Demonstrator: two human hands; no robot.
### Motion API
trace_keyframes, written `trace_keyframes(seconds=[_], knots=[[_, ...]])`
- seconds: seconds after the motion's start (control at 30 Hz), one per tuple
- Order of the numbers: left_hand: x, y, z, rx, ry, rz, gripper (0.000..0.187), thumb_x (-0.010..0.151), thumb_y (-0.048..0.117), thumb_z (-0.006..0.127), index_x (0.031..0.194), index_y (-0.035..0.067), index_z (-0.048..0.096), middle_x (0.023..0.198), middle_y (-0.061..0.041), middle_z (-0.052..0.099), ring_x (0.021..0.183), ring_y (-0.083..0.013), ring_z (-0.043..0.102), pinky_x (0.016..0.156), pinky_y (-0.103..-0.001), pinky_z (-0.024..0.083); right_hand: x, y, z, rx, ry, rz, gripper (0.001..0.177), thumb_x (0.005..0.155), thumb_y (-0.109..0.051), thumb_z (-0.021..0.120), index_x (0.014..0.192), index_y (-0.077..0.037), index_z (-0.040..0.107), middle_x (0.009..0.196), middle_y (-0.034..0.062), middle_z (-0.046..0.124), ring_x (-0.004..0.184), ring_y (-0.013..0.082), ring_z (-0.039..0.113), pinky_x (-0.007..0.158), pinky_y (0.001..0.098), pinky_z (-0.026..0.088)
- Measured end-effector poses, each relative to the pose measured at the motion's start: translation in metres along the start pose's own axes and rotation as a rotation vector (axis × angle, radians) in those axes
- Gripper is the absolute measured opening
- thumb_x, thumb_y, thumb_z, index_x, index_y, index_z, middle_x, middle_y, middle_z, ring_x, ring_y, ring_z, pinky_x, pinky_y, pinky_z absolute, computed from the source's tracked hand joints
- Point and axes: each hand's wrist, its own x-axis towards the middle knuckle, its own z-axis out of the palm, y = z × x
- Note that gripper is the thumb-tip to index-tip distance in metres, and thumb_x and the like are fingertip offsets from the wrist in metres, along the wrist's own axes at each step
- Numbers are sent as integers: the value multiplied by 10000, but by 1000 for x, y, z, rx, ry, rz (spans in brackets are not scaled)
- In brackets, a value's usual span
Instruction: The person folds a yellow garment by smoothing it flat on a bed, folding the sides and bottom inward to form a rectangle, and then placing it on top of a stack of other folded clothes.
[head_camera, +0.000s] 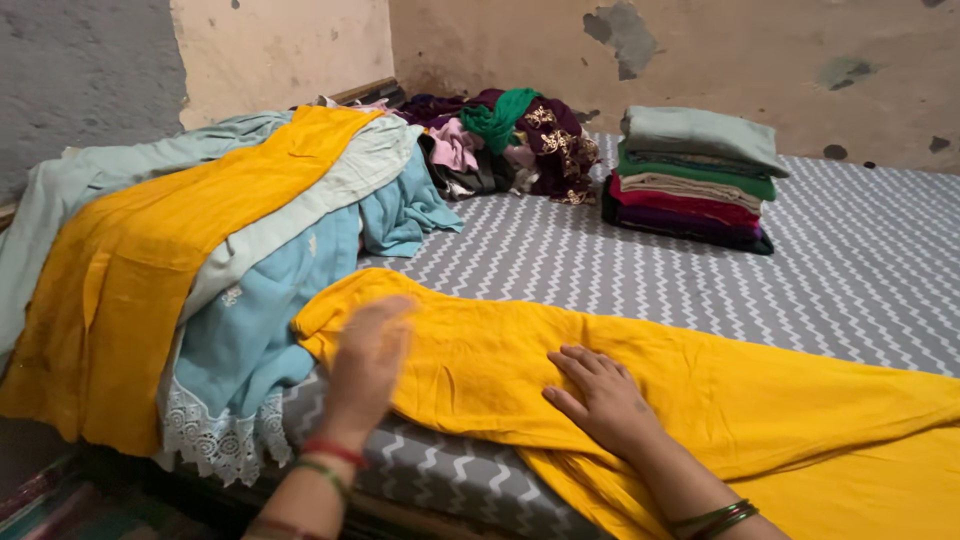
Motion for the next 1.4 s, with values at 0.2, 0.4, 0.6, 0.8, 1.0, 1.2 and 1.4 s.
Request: trace_keyframes(seconds=[0.2,0.4,0.6,0.8,1.0,1.2,1.4], knots=[[19,-24,54,432,-533,20,631,972,519,515,1416,74,564,1509,-178,512,1414,-363,425,1108,-495,309,1,1,1,-12,4,-6,611,924,-528,584,1440,-203,552,1534,56,490,1421,291,418,1153,448,305],[4,-89,-3,550,-433,-107,534,1007,471,457,1370,102,585,1498,-113,539,1428,-297,445,1156,-456,359,1,0,-1,1,-9,8,608,921,-522,584,1442,-210,549,1536,49,489,1423,279,415,1147,444,306],[-30,-131,-62,271,-478,-93,532,899,159,506,1423,113,581,1515,-102,562,1457,-266,466,1214,-383,347,0,3,1,2,4,-13,611,922,-525,580,1445,-209,547,1530,42,499,1436,259,411,1144,450,302],[-10,-135,-77,119,-777,-140,816,769,244,679,1531,122,413,1601,-114,377,1521,-270,295,1218,-375,229,1,5,3,-12,-3,-15,615,928,-534,571,1448,-206,544,1537,45,494,1441,265,406,1147,456,301],[-22,-86,-55,552,-630,-200,842,788,388,720,1542,188,405,1596,-50,365,1497,-236,289,1194,-437,219,0,7,4,-20,0,-11,619,926,-545,566,1451,-217,547,1540,45,494,1431,270,421,1152,458,308],[-19,-54,-40,824,-346,-197,596,827,183,623,1418,153,549,1376,-83,583,1326,-288,500,1098,-466,379,0,4,2,-19,-8,0,612,926,-537,570,1446,-215,551,1537,52,495,1424,277,424,1144,465,305],[2,-75,-23,887,-199,-149,365,920,148,560,1264,171,679,1311,-77,633,1298,-299,541,1081,-465,410,1,2,0,0,9,-17,595,928,-524,579,1428,-202,570,1517,58,521,1414,278,442,1146,448,322]])
